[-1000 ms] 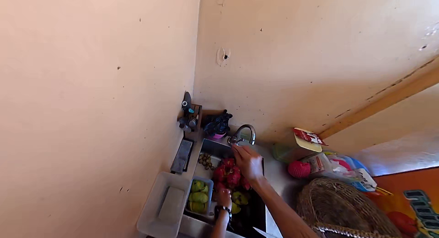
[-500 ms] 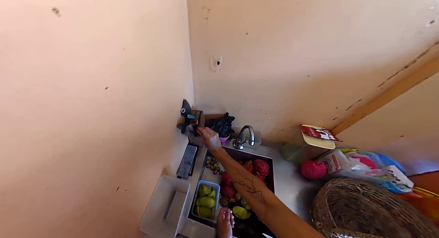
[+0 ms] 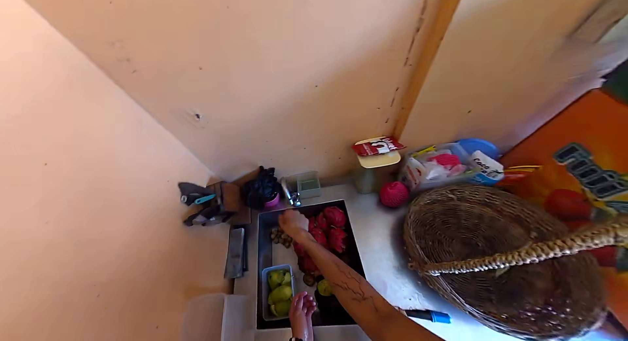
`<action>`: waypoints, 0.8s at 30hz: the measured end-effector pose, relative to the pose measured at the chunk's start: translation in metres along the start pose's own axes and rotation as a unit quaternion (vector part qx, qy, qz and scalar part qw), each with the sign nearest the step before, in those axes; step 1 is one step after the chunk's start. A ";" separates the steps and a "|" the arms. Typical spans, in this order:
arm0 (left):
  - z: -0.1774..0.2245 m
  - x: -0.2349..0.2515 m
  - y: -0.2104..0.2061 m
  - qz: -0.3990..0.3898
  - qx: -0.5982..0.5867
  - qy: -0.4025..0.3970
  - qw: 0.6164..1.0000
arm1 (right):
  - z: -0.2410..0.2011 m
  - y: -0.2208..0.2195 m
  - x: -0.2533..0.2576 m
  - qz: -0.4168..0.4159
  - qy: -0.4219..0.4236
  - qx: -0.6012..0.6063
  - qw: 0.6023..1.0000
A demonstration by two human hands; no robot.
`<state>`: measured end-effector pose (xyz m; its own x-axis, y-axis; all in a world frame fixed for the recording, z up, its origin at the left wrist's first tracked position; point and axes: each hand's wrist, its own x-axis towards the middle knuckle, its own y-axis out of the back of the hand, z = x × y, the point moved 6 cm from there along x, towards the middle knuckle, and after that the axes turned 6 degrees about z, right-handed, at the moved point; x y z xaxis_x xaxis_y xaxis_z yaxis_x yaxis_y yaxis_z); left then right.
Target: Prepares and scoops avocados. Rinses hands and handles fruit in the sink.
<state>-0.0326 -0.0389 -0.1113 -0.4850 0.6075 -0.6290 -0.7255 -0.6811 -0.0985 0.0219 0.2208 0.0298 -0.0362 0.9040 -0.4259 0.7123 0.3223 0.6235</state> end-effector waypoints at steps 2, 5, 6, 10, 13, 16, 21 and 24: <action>0.016 0.007 -0.021 -0.040 -0.004 0.015 0.999 | 0.023 0.023 0.017 0.055 -0.041 0.032 0.997; 0.057 0.028 -0.072 -0.105 -0.039 0.057 0.992 | 0.026 0.013 0.049 -0.082 0.142 0.018 0.986; 0.072 0.038 -0.093 -0.135 -0.059 0.076 0.986 | 0.023 0.005 0.052 -0.157 0.228 -0.025 0.961; 0.113 0.087 -0.147 -0.201 -0.127 0.158 0.958 | 0.042 0.006 0.027 -0.187 0.329 0.003 0.926; 0.119 0.132 -0.181 -0.225 -0.110 0.180 0.951 | 0.095 0.026 0.022 -0.008 0.158 0.115 0.981; 0.109 0.166 -0.211 -0.212 -0.114 0.229 0.943 | 0.128 0.028 -0.001 0.047 -0.014 0.107 0.993; 0.085 0.170 -0.236 -0.169 -0.107 0.173 0.964 | 0.102 -0.003 -0.020 0.031 0.067 0.196 0.978; 0.164 0.087 -0.240 -0.101 -0.030 0.212 0.971 | 0.086 -0.032 0.010 0.015 0.032 0.203 0.979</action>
<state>0.0196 0.2446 -0.0161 -0.0810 0.5166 -0.8524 -0.7496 -0.5952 -0.2895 0.0592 0.1953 -0.0510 -0.0463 0.9314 -0.3611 0.9330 0.1695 0.3175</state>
